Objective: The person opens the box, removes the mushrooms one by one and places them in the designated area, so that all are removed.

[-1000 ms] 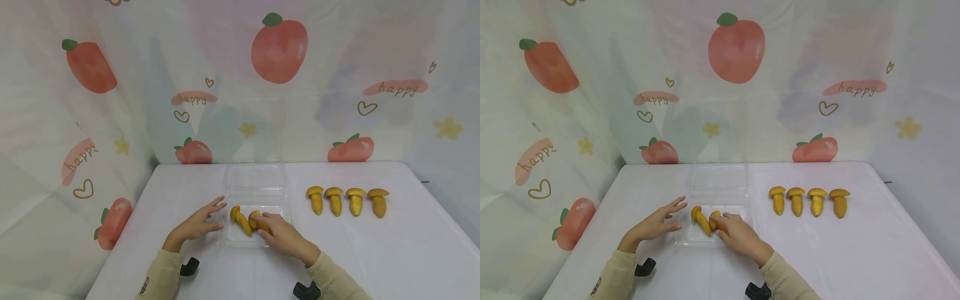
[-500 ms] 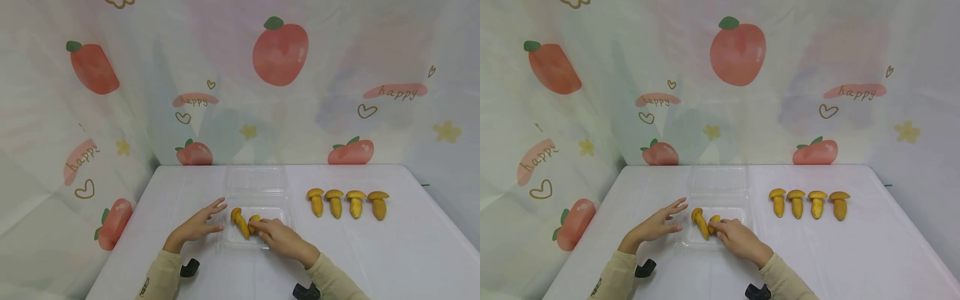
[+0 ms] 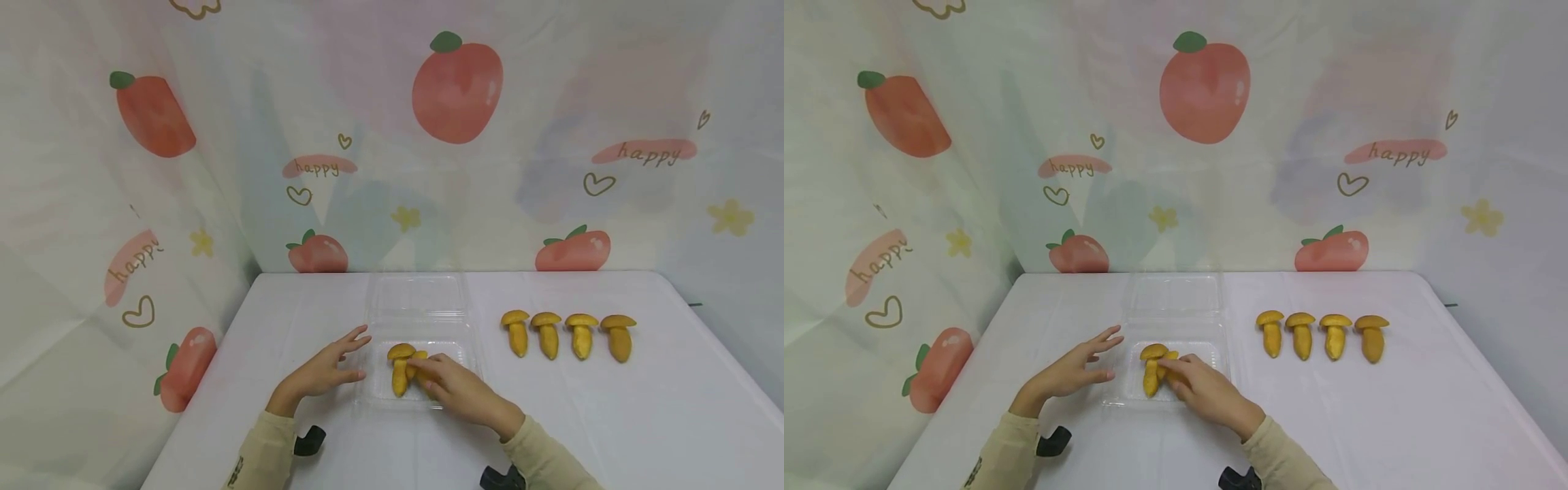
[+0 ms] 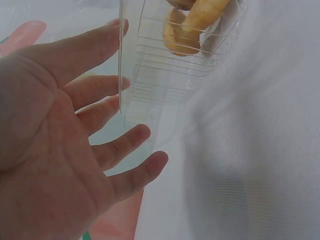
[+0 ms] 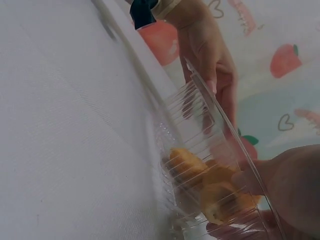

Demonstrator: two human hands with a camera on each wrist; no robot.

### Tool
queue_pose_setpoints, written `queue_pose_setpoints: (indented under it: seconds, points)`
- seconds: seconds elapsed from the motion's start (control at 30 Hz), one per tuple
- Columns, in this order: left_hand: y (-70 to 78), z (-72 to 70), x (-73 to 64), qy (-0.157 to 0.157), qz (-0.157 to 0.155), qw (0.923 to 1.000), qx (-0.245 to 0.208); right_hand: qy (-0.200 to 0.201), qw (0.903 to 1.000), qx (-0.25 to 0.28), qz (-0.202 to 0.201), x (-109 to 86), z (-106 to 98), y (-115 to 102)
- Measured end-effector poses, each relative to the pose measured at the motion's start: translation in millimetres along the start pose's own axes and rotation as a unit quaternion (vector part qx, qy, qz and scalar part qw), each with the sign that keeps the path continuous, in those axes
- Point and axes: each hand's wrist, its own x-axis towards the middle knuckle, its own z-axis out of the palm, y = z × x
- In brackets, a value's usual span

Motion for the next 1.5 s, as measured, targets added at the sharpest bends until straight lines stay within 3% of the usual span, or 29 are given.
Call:
queue_pose_setpoints:
  seconds: [0.17,0.97,1.5]
  points:
    - [-0.6,0.6,-0.8,0.001,-0.001,1.0000,0.002,0.021,0.9996,0.015,-0.004,-1.2,-3,-1]
    - [-1.4,0.5,-0.5,0.005,0.004,1.0000,0.000,0.051,0.9975,0.047,0.014,-6.0,-20,1]
    - [-2.7,1.3,0.6,0.009,0.011,0.9999,-0.001,0.091,0.9949,0.034,0.027,-10.6,-39,6]
